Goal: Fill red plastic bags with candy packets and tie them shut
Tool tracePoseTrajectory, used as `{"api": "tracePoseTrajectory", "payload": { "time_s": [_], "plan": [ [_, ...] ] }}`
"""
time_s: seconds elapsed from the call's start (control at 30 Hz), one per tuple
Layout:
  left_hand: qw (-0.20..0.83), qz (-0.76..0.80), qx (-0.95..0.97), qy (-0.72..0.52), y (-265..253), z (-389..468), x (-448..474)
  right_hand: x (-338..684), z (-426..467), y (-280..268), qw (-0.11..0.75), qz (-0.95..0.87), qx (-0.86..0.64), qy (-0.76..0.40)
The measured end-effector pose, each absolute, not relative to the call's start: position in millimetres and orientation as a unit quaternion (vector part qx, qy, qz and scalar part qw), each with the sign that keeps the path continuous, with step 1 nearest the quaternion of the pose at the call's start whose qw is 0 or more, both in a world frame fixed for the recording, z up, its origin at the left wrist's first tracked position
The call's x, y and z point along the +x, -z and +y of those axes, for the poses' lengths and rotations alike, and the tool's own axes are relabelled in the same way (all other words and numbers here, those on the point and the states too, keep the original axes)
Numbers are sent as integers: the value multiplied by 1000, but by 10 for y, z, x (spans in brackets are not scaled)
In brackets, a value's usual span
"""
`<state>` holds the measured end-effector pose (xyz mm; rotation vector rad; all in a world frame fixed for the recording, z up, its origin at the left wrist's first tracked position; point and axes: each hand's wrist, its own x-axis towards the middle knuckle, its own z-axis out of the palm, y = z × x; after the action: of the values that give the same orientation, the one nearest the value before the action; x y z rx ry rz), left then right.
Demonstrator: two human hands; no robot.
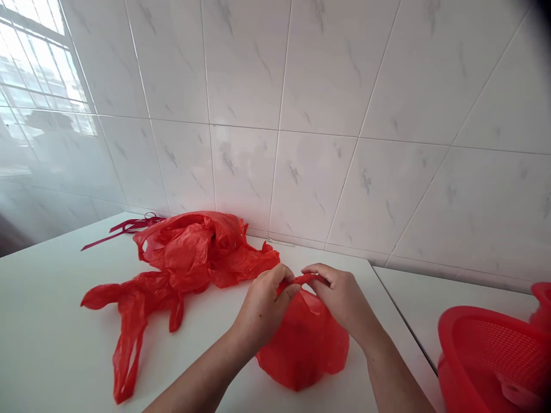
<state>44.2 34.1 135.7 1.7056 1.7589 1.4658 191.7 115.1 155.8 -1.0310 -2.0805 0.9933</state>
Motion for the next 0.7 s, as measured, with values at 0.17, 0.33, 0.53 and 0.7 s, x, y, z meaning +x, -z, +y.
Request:
{"api": "tracePoseTrajectory", "payload": {
  "time_s": [0.17,0.33,0.53,0.7],
  "plan": [
    [31,597,644,-478,-1331,335,392,1970,1164,-1584,305,-737,-272,-539],
    [-23,534,739,-409,-1360,142,376,1980,1463,-1361,358,-701,-336,-517],
    [104,507,827,-220,-1501,-276,429,2002,1938,-751,380,-686,-444,-433],
    [192,533,779,-270,-1638,-294,448,2101,2075,-398,361,-656,-431,-503]
  ]
}}
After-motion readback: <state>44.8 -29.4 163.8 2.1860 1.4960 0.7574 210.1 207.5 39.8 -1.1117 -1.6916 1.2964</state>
